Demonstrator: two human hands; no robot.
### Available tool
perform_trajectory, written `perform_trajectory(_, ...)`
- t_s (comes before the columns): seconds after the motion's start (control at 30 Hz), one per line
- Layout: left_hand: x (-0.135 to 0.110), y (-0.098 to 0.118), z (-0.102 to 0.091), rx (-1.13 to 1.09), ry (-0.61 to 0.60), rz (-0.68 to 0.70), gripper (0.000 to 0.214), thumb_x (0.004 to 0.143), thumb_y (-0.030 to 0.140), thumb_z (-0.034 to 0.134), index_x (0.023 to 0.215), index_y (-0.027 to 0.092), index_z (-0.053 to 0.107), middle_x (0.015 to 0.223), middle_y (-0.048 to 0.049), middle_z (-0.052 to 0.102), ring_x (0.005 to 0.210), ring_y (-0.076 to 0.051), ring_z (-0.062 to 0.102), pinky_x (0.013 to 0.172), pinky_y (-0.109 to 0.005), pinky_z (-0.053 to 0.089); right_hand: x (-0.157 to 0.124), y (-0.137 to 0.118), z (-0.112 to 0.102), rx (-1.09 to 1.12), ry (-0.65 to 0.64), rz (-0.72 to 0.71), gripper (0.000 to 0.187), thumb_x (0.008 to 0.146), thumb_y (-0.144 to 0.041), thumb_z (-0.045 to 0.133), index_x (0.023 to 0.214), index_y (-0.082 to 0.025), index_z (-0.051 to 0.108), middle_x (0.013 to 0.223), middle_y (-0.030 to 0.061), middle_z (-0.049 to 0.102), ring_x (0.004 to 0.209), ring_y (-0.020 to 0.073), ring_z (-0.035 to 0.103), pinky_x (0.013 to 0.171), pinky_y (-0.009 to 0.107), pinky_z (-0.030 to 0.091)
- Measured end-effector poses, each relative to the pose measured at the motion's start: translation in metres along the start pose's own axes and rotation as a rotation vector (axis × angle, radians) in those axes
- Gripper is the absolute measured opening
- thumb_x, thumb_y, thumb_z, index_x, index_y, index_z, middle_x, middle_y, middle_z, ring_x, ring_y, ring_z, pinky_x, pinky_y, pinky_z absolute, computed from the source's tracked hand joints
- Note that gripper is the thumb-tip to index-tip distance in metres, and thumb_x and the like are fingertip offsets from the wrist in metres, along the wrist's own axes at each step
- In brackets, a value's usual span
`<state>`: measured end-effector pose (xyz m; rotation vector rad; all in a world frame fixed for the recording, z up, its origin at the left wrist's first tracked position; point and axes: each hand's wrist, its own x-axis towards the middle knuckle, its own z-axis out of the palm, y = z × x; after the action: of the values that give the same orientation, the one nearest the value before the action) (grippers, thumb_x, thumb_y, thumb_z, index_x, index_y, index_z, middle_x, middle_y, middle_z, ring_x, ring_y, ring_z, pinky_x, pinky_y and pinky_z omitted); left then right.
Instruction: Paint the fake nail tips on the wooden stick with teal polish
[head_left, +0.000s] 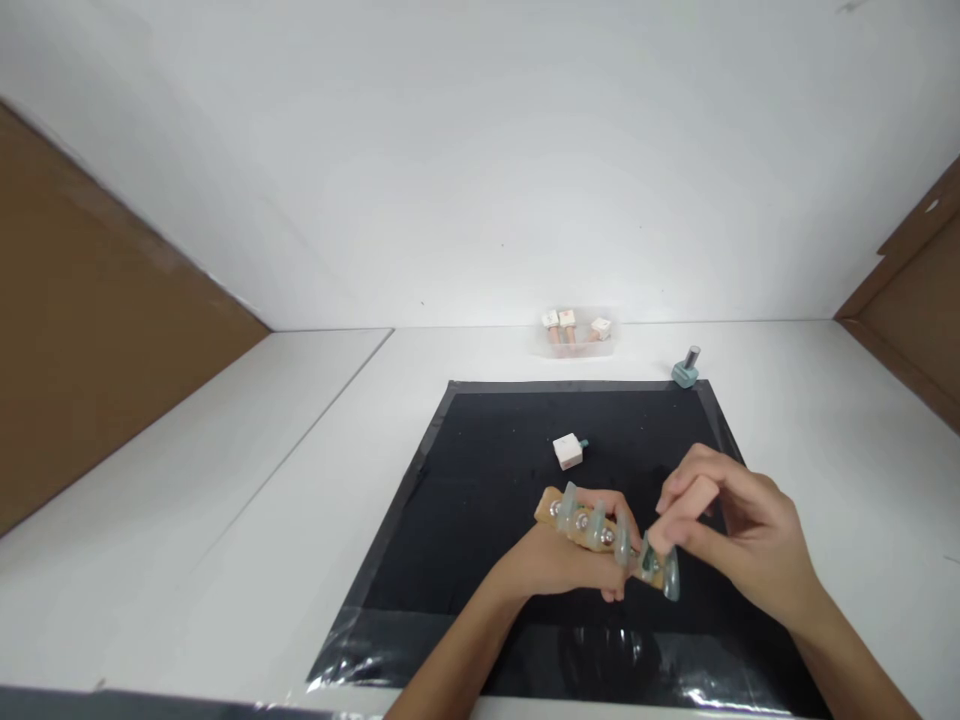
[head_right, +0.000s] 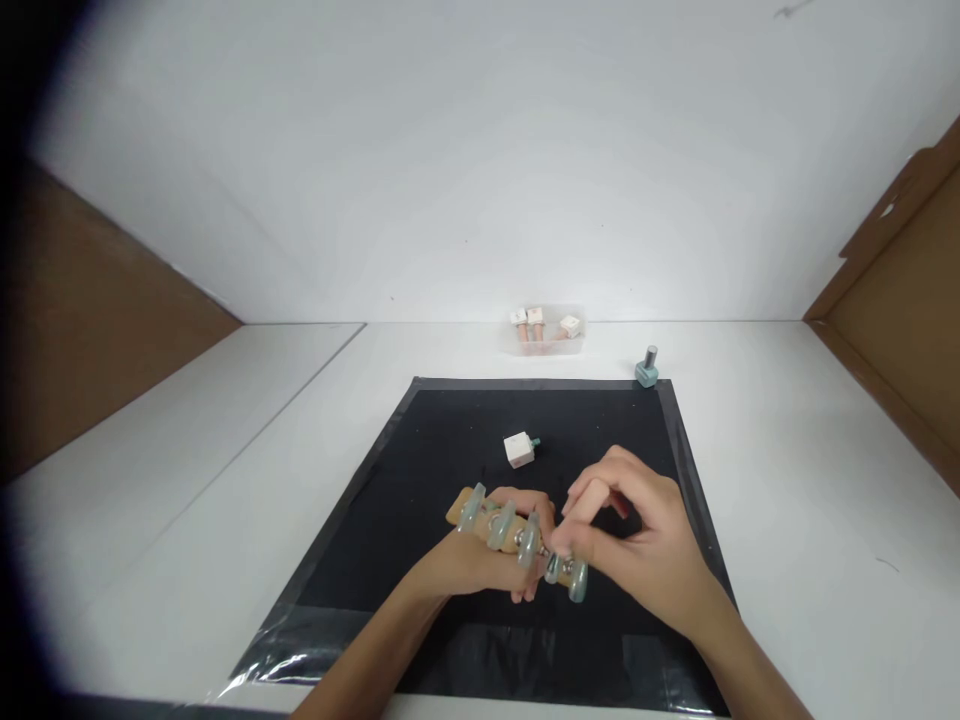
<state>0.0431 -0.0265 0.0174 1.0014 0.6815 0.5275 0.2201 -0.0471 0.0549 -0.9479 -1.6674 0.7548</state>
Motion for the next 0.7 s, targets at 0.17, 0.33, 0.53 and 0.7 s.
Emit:
perform_trajectory(0.17,0.0016,0.0004,0.0007,-0.001,-0.002,-0.025,0.018,0.049,0.008,0.066,0.063,0.013,0.057,0.049,0.0054,0.059,0.042,-0.007,0.055,0.039,-0.016,0.045,-0.0002,0.0011,-0.0011,0.001,-0.037,-0.032,0.006,0.079,-0.024,0.068,0.078,-0.024,0.062,0.061,-0.0007,0.062,0.058,0.0164,0.056,0.050,0.028,0.043)
perform_trajectory(0.33,0.0037,0.0015,0.0019,0.006,0.004,-0.052,0.018,0.048,0.006,0.065,0.063,0.014,0.057,0.047,0.0060,0.059,0.041,-0.007,0.054,0.039,-0.016,0.045,0.0008,0.0012,-0.0024,-0.071,0.008,-0.032,0.008,0.079,-0.020,0.068,0.080,-0.025,0.062,0.066,0.0000,0.064,0.059,0.0158,0.056,0.050,0.027,0.042)
perform_trajectory(0.53,0.0042,0.0012,0.0018,0.024,-0.002,-0.061,0.018,0.048,0.006,0.065,0.061,0.014,0.056,0.047,0.0060,0.059,0.041,-0.007,0.054,0.040,-0.016,0.045,0.0022,0.0013,-0.0017,-0.083,-0.021,-0.034,0.008,0.078,-0.020,0.068,0.077,-0.024,0.062,0.060,-0.0011,0.064,0.058,0.0158,0.055,0.049,0.026,0.042)
perform_trajectory(0.7,0.0049,0.0011,0.0005,0.012,-0.005,-0.044,0.017,0.049,0.007,0.065,0.062,0.013,0.056,0.047,0.0056,0.058,0.041,-0.007,0.055,0.040,-0.016,0.045,0.0019,0.0022,-0.0027,-0.032,-0.088,-0.076,0.007,0.080,-0.023,0.068,0.081,-0.024,0.061,0.060,-0.0008,0.063,0.056,0.0156,0.054,0.049,0.027,0.042)
